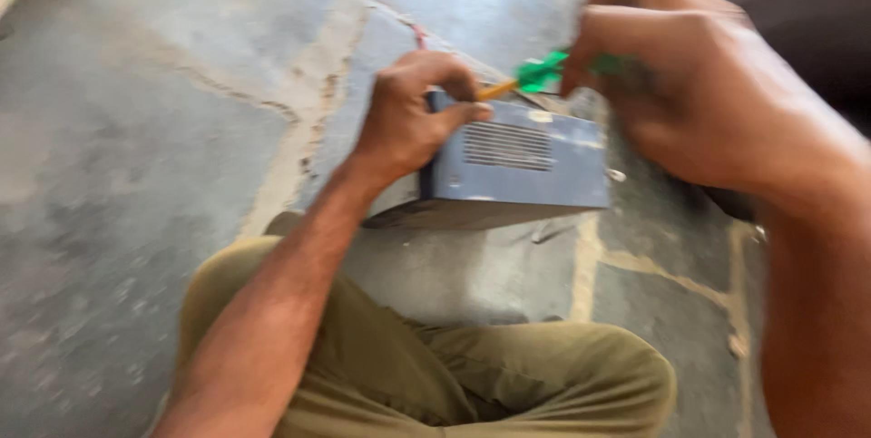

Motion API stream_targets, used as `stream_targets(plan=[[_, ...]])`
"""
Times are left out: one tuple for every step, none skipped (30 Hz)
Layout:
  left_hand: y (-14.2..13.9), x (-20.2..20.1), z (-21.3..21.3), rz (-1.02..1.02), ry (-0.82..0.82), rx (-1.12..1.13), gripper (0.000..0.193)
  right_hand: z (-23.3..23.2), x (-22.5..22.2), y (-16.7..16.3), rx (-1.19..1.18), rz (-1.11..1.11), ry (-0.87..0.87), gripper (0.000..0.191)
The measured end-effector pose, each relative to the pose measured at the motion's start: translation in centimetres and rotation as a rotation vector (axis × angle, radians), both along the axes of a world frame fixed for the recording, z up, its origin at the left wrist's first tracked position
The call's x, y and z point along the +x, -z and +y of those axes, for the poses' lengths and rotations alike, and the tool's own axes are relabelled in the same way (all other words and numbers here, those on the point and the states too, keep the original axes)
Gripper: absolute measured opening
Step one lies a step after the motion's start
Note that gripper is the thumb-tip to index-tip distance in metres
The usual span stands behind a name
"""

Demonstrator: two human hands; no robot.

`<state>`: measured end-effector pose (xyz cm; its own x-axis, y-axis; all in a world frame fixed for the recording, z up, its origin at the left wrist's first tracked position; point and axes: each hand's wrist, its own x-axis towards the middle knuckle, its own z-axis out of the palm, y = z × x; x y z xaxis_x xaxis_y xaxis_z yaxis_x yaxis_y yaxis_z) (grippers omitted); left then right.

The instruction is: The person sits on the floor and uses a screwdriver to remove screws from the casing of a blue electronic device. They rotate the device to access different sides and continue unscrewing until the casing is partially opened.

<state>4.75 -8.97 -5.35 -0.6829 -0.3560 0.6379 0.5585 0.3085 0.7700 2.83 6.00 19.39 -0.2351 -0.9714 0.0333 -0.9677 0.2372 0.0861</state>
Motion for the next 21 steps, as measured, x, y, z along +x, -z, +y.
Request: stream_targets(plan=[[-0.1, 0.0, 0.3, -0.004, 0.009, 0.025, 0.024, 0.0, 0.1, 0.0, -0.027, -0.06, -0.012, 0.014], [-0.2, 0.1, 0.5, -0.003, 0.004, 0.012, 0.023, 0.0, 0.3, 0.0, -0.058, -0.112, -0.012, 0.026], [-0.4, 0.2, 0.7, 0.01, 0.007, -0.001, 0.022, 0.3, 0.4, -0.3, -0.035, -0.214, 0.062, 0.042], [-0.7, 0.5, 1.0, -0.012, -0.051, -0.075, 0.026, 0.5, 0.3, -0.5, -0.021, -0.315, 0.138, 0.06], [-1.1, 0.7, 1.1, -0.035, 0.011, -0.052, 0.023, 0.8, 0.1, -0.5, 0.014, -0.195, 0.325, 0.047], [-1.4, 0.9, 1.5, -0.08, -0.036, -0.054, 0.029, 1.1, -0.2, -0.3, 0.044, -0.079, 0.508, 0.04], [-1.7, 1.3, 1.4, -0.105, -0.086, -0.159, 0.028, 1.1, -1.0, 0.1, -0.015, -0.082, 0.435, 0.029], [-1.9, 1.5, 1.5, -0.126, -0.145, -0.265, 0.026, 1.1, -1.9, 0.4, -0.074, -0.084, 0.354, 0.023], [-2.0, 1.7, 1.4, -0.082, -0.196, -0.357, 0.027, 1.7, -2.9, 0.5, -0.204, -0.071, 0.092, 0.015], [-2.0, 1.8, 1.3, -0.039, -0.253, -0.446, 0.029, 2.3, -3.8, 0.8, -0.311, -0.062, -0.181, 0.015], [-1.7, 1.9, 1.4, -0.102, -0.204, -0.379, 0.027, 2.2, -4.5, 1.4, -0.364, -0.17, -0.204, 0.014], [-1.4, 1.9, 1.2, -0.169, -0.152, -0.316, 0.024, 2.2, -5.2, 1.9, -0.418, -0.278, -0.229, 0.012], [-0.8, 1.9, 1.3, -0.167, -0.111, -0.299, 0.022, 2.3, -5.6, 2.3, -0.388, -0.266, -0.003, 0.017], [-0.2, 1.8, 1.4, -0.169, -0.076, -0.282, 0.02, 2.2, -5.8, 2.9, -0.353, -0.259, 0.216, 0.024], [0.4, 1.6, 1.4, -0.189, -0.054, -0.262, 0.019, 1.9, -6.3, 3.1, -0.309, -0.259, 0.425, 0.032], [0.9, 1.4, 1.5, -0.209, -0.033, -0.241, 0.018, 1.8, -6.6, 3.2, -0.303, -0.243, 0.371, 0.031], [1.5, 1.4, 1.4, -0.248, -0.021, -0.218, 0.018, 1.9, -6.7, 3.2, -0.296, -0.229, 0.315, 0.031], [1.9, 1.3, 1.4, -0.26, -0.015, -0.214, 0.018, 2.0, -6.8, 3.1, -0.288, -0.22, 0.259, 0.033], [2.2, 1.2, 1.3, -0.273, -0.01, -0.21, 0.019, 2.0, -6.7, 3.2, -0.403, -0.25, 0.007, 0.035], [2.5, 1.1, 1.3, -0.253, -0.011, -0.222, 0.02, 2.3, -6.8, 3.0, -0.503, -0.279, -0.252, 0.038], [2.6, 1.1, 1.3, -0.242, -0.011, -0.23, 0.02, 2.3, -6.7, 3.1, -0.503, -0.277, -0.22, 0.038]])
